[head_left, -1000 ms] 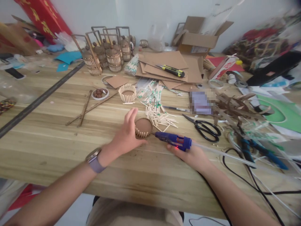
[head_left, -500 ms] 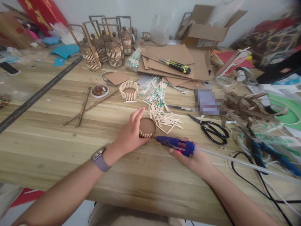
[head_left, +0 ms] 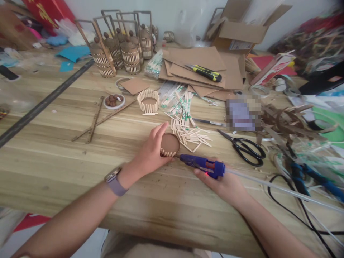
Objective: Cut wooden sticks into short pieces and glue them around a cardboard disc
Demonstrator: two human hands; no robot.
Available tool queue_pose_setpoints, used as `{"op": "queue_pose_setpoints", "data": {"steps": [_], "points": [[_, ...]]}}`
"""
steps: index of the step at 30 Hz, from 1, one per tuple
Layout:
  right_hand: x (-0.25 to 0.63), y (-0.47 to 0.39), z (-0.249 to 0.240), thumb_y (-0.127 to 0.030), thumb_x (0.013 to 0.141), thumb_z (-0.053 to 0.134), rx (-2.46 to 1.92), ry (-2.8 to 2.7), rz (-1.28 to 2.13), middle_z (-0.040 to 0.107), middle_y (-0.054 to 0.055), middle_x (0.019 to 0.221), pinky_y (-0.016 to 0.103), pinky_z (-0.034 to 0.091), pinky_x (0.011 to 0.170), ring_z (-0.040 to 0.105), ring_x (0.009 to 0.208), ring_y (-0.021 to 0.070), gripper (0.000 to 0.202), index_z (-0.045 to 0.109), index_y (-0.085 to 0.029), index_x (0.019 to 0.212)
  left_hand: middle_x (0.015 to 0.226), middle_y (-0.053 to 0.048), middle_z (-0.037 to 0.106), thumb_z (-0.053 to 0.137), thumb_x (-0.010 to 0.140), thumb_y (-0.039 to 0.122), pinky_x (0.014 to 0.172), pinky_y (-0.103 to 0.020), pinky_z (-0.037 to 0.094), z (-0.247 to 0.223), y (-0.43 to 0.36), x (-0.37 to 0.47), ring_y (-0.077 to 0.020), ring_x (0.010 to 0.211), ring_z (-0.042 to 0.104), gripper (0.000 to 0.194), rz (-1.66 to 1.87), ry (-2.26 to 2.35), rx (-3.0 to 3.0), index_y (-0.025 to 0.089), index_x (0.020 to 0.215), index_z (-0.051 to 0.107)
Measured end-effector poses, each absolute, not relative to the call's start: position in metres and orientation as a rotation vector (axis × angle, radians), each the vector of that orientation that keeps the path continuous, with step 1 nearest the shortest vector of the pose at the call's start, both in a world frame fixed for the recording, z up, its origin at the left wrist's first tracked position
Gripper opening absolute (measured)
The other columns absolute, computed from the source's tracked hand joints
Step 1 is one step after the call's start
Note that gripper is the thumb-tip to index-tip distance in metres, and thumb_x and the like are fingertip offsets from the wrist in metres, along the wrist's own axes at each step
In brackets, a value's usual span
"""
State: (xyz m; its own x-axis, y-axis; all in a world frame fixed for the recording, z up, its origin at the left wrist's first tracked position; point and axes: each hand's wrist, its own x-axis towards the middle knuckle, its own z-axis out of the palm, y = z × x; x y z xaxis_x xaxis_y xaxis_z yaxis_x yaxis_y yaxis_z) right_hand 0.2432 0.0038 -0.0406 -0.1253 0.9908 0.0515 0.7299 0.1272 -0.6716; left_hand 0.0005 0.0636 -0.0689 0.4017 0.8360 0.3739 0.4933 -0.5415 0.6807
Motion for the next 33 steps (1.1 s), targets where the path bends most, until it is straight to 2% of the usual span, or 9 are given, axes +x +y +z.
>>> {"op": "queue_pose_setpoints", "data": {"steps": [14,33], "points": [[0.2425,0.002,-0.0417,-0.051,0.078,0.063,-1.681,-1.91,0.628,0.067,0.003,0.066,0.031,0.051,0.052,0.067,0.066,0.024,0.027,0.066,-0.025,0.076,0.153,-0.017,0.029,0.086,0.065,0.015,0.113,-0.057,0.039,-0.0695,0.0639,0.0007,-0.0377,0.14,0.037,0.121,0.983,1.136,2.18,0.033,0.154,0.006],[0.2431,0.0022,-0.0436,-0.051,0.077,0.064,-1.679,-1.903,0.66,0.068,0.004,0.068,0.033,0.053,0.056,0.068,0.07,0.0254,0.027,0.067,-0.024,0.078,0.152,-0.016,0.031,0.086,0.064,0.017,0.112,-0.057,0.04,-0.0682,0.0642,0.0004,-0.0371,0.138,0.04,0.12,0.963,1.151,2.18,0.032,0.154,0.008]]}}
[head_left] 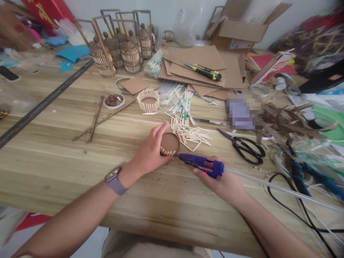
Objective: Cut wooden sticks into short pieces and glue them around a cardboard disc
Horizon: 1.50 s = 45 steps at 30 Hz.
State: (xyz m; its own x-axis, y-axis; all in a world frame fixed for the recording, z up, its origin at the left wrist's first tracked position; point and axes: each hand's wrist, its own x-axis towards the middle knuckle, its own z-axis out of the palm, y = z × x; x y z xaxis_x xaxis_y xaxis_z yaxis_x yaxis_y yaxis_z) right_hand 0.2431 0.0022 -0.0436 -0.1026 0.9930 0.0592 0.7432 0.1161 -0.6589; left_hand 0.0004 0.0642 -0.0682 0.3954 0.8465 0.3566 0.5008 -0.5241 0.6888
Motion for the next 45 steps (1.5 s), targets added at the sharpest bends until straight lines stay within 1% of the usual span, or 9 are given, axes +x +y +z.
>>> {"op": "queue_pose_setpoints", "data": {"steps": [11,18,21,26,30,34,36,40,45], "points": [[0.24,0.001,-0.042,-0.05,0.079,0.062,-1.623,-1.914,0.626,0.071,0.005,0.071,0.035,0.054,0.063,0.069,0.075,0.0266,0.026,0.067,-0.024,0.074,0.149,-0.018,0.033,0.087,0.064,0.019,0.11,-0.059,0.042,-0.07,0.065,0.0,-0.0391,0.135,0.044,0.119,0.971,1.146,2.159,0.031,0.154,0.011],[0.232,0.005,-0.039,-0.046,0.079,0.062,-1.592,-1.895,0.652,0.069,0.004,0.068,0.037,0.052,0.071,0.066,0.069,0.0248,0.025,0.067,-0.024,0.07,0.149,-0.016,0.032,0.088,0.063,0.021,0.108,-0.06,0.042,-0.071,0.065,0.001,-0.0387,0.134,0.044,0.122,0.977,1.112,2.178,0.036,0.153,0.007],[0.238,0.006,-0.034,-0.052,0.076,0.066,-1.718,-1.705,0.871,0.069,0.005,0.07,0.034,0.05,0.06,0.063,0.066,0.0231,0.029,0.069,-0.024,0.077,0.149,-0.016,0.031,0.091,0.06,0.022,0.107,-0.06,0.043,-0.073,0.065,0.0,-0.0385,0.131,0.048,0.126,0.989,1.117,2.16,0.037,0.153,0.007],[0.26,0.001,-0.019,-0.066,0.067,0.074,-1.628,-1.244,1.61,0.065,0.004,0.075,0.025,0.04,0.047,0.049,0.053,0.0111,0.051,0.069,-0.018,0.081,0.15,-0.017,0.027,0.09,0.063,0.022,0.106,-0.061,0.044,-0.075,0.067,-0.003,-0.0373,0.127,0.053,0.125,0.994,1.091,2.107,0.039,0.153,0.004],[0.266,-0.006,-0.008,-0.066,0.058,0.081,-1.601,-1.041,2.006,0.056,-0.001,0.059,0.021,0.038,0.044,0.045,0.047,0.0078,0.056,0.067,-0.015,0.077,0.151,-0.016,0.026,0.09,0.062,0.02,0.108,-0.06,0.042,-0.073,0.067,-0.004,-0.0378,0.13,0.05,0.126,0.987,1.081,2.13,0.039,0.153,0.004],[0.265,-0.007,-0.007,-0.062,0.065,0.079,-1.578,-1.165,2.132,0.063,0.002,0.068,0.024,0.047,0.053,0.058,0.057,0.0114,0.05,0.066,-0.016,0.079,0.15,-0.016,0.028,0.09,0.061,0.016,0.109,-0.059,0.042,-0.072,0.067,-0.003,-0.037,0.131,0.05,0.128,0.97,1.096,2.139,0.038,0.153,0.004],[0.266,-0.005,-0.008,-0.065,0.07,0.072,-1.578,-1.312,2.153,0.065,0.004,0.072,0.024,0.046,0.055,0.059,0.059,0.0123,0.052,0.067,-0.015,0.084,0.15,-0.016,0.029,0.09,0.061,0.015,0.109,-0.059,0.042,-0.073,0.067,-0.002,-0.037,0.131,0.049,0.128,0.96,1.11,2.135,0.038,0.153,0.005],[0.265,-0.002,-0.004,-0.066,0.085,0.051,-1.796,-1.941,1.768,0.062,0.002,0.058,0.024,0.036,0.048,0.052,0.05,0.0125,0.052,0.064,-0.017,0.073,0.15,-0.016,0.03,0.09,0.06,0.016,0.11,-0.059,0.041,-0.074,0.068,-0.003,-0.0366,0.132,0.049,0.127,0.953,1.117,2.126,0.038,0.153,0.006],[0.253,0.008,0.016,-0.047,0.09,0.055,-2.112,-2.552,0.833,0.067,0.004,0.063,0.027,0.026,0.049,0.057,0.055,0.0173,0.038,0.062,-0.021,0.063,0.151,-0.015,0.031,0.089,0.063,0.02,0.112,-0.057,0.038,-0.072,0.067,-0.004,-0.0369,0.136,0.043,0.122,0.937,1.115,2.112,0.037,0.153,0.008]]}}
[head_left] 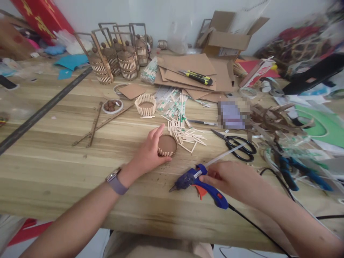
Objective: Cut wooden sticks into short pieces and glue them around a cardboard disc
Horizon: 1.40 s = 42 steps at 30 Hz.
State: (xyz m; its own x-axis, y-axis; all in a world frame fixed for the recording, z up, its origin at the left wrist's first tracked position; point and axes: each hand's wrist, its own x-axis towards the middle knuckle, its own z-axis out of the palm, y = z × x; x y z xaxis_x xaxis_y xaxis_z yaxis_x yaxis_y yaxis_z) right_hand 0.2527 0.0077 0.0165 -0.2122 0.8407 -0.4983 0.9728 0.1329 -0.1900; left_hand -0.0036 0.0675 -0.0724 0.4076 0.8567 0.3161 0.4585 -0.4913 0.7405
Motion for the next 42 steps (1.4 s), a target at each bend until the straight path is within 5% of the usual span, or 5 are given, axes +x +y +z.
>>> {"op": "queue_pose_setpoints", "data": {"steps": [6,11,17,25,42], "points": [[0.218,0.051,0.017,-0.018,0.088,0.056,1.82,2.436,-0.43,0.071,0.004,0.085,0.025,0.036,0.063,0.063,0.077,0.018,0.006,0.061,-0.02,0.087,0.152,-0.016,0.029,0.089,0.063,0.02,0.11,-0.058,0.039,-0.072,0.068,-0.004,-0.0368,0.134,0.046,0.123,0.947,1.088,2.13,0.036,0.153,0.008],[0.197,0.074,0.0,-0.008,0.083,0.056,1.805,2.379,-0.427,0.071,0.008,0.085,0.026,0.032,0.058,0.065,0.077,0.0207,0.014,0.061,-0.015,0.094,0.152,-0.015,0.03,0.091,0.061,0.021,0.112,-0.057,0.038,-0.073,0.068,-0.003,-0.0371,0.139,0.038,0.126,0.957,1.069,2.17,0.036,0.154,0.005],[0.208,0.07,-0.004,-0.01,0.088,0.049,1.713,2.509,-0.516,0.071,0.009,0.094,0.026,0.039,0.065,0.065,0.082,0.0196,0.022,0.06,-0.014,0.107,0.152,-0.015,0.03,0.091,0.061,0.02,0.112,-0.057,0.038,-0.071,0.068,-0.003,-0.0366,0.14,0.037,0.128,0.937,1.082,2.186,0.036,0.153,0.004],[0.209,0.066,0.001,-0.015,0.08,0.056,1.623,2.727,-1.103,0.063,-0.001,0.068,0.023,0.039,0.056,0.053,0.059,0.0127,0.008,0.062,-0.019,0.083,0.153,-0.016,0.03,0.09,0.062,0.018,0.113,-0.057,0.037,-0.071,0.068,-0.003,-0.037,0.141,0.037,0.125,0.923,1.095,2.146,0.035,0.154,0.006],[0.199,0.06,-0.007,-0.015,0.082,0.058,1.6,2.759,-1.085,0.068,0.001,0.072,0.023,0.043,0.06,0.06,0.064,0.0135,0.008,0.065,-0.018,0.086,0.152,-0.017,0.031,0.087,0.065,0.02,0.113,-0.057,0.037,-0.073,0.068,-0.003,-0.0369,0.141,0.037,0.119,0.939,1.072,2.147,0.033,0.154,0.008]]}}
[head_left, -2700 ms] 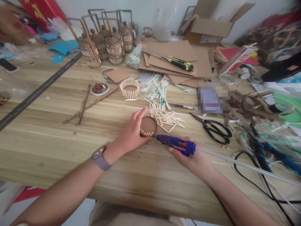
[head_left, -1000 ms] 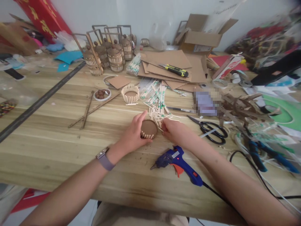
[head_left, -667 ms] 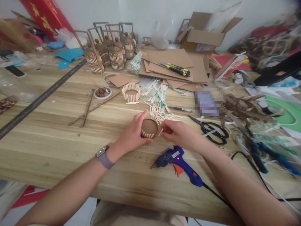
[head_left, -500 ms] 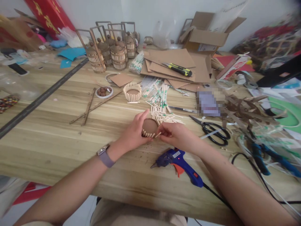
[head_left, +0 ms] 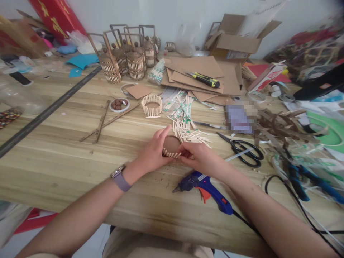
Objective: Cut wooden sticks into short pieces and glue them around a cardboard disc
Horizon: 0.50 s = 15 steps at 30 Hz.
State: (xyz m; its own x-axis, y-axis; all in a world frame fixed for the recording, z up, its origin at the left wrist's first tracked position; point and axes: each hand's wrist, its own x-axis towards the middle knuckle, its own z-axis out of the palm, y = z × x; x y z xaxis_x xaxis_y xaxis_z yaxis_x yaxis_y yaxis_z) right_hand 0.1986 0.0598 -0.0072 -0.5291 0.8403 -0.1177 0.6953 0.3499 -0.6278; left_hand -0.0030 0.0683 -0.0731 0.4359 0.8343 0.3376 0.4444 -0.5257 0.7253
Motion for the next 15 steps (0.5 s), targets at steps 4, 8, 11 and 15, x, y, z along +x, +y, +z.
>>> {"op": "queue_pose_setpoints", "data": {"steps": [4,8,11,15], "points": [[0.1983,0.059,-0.0085,-0.016,0.083,0.057,-1.368,-2.4,0.912,0.068,0.0,0.072,0.023,0.042,0.061,0.06,0.065,0.0137,0.007,0.064,-0.019,0.085,0.151,-0.016,0.031,0.086,0.067,0.021,0.112,-0.056,0.038,-0.0732,0.0682,-0.0029,-0.0359,0.141,0.036,0.119,0.93,1.078,2.155,0.034,0.154,0.007],[0.1977,0.0578,-0.0105,-0.015,0.084,0.058,-1.342,-2.437,0.801,0.066,0.0,0.071,0.023,0.04,0.061,0.058,0.064,0.0137,0.006,0.062,-0.018,0.083,0.151,-0.016,0.031,0.086,0.068,0.024,0.111,-0.056,0.039,-0.0734,0.0686,-0.0028,-0.0362,0.14,0.038,0.117,0.937,1.073,2.145,0.034,0.154,0.007],[0.197,0.057,-0.0119,-0.014,0.084,0.057,-1.312,-2.464,0.755,0.063,0.0,0.07,0.023,0.039,0.06,0.056,0.062,0.0135,0.006,0.06,-0.018,0.081,0.151,-0.016,0.031,0.087,0.066,0.025,0.111,-0.056,0.039,-0.0735,0.0689,-0.0027,-0.0368,0.14,0.039,0.118,0.933,1.078,2.123,0.034,0.154,0.008],[0.1971,0.0565,-0.0136,-0.014,0.086,0.056,-1.272,-2.494,0.717,0.061,0.0,0.07,0.023,0.037,0.059,0.054,0.06,0.0132,0.007,0.059,-0.019,0.082,0.152,-0.016,0.032,0.088,0.065,0.023,0.112,-0.056,0.039,-0.0738,0.0688,-0.0027,-0.0363,0.14,0.039,0.119,0.941,1.08,2.123,0.033,0.154,0.009]]}}
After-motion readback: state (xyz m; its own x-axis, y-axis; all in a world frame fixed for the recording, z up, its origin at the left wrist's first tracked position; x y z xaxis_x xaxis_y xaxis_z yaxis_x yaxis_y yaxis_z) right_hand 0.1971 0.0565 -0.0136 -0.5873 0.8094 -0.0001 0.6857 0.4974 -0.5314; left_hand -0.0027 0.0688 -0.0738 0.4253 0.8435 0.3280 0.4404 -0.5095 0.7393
